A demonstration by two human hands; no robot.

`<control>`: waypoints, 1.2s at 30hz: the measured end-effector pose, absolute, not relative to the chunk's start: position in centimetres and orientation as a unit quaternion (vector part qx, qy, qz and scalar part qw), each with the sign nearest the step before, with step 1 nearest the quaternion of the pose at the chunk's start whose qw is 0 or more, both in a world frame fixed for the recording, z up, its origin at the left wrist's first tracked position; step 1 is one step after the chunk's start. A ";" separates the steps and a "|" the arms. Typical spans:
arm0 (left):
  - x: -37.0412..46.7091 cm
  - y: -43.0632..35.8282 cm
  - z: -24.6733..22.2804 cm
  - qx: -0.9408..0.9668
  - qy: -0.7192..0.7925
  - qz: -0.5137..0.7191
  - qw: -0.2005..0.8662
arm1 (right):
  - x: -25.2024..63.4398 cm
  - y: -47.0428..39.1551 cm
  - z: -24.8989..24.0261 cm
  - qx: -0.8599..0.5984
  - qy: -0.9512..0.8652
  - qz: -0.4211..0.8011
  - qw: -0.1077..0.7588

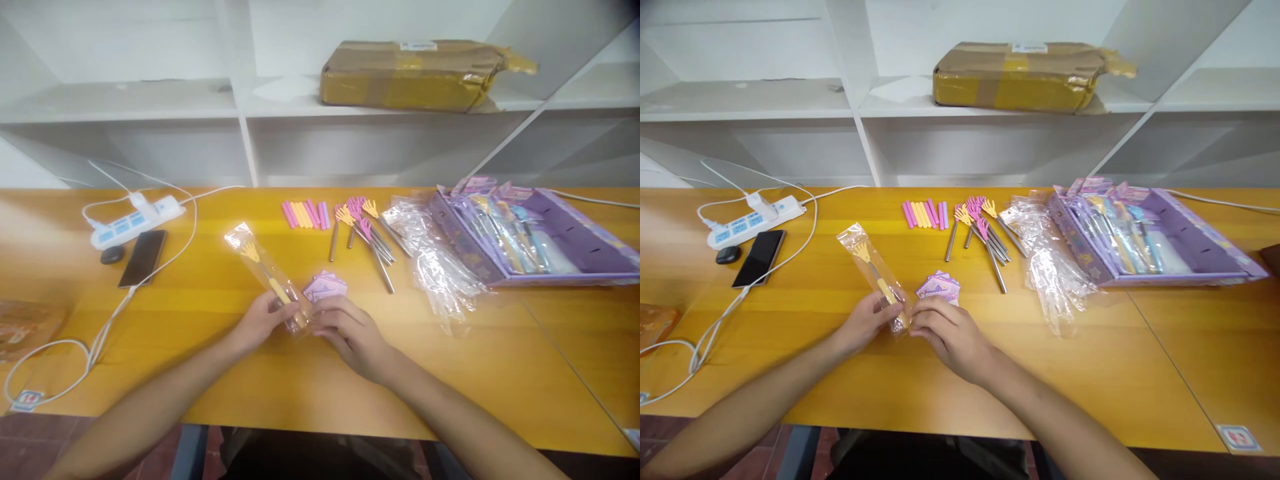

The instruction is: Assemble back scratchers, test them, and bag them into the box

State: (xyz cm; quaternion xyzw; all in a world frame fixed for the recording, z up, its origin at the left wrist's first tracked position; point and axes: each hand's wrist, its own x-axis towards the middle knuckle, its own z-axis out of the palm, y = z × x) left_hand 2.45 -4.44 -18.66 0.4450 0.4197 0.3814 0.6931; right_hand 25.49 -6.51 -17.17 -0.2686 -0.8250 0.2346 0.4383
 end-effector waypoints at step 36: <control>2.4 -5.7 -18.4 0.485 0.306 0.267 0.774 | 25.1 -6.4 -17.1 -0.438 -0.716 0.433 0.327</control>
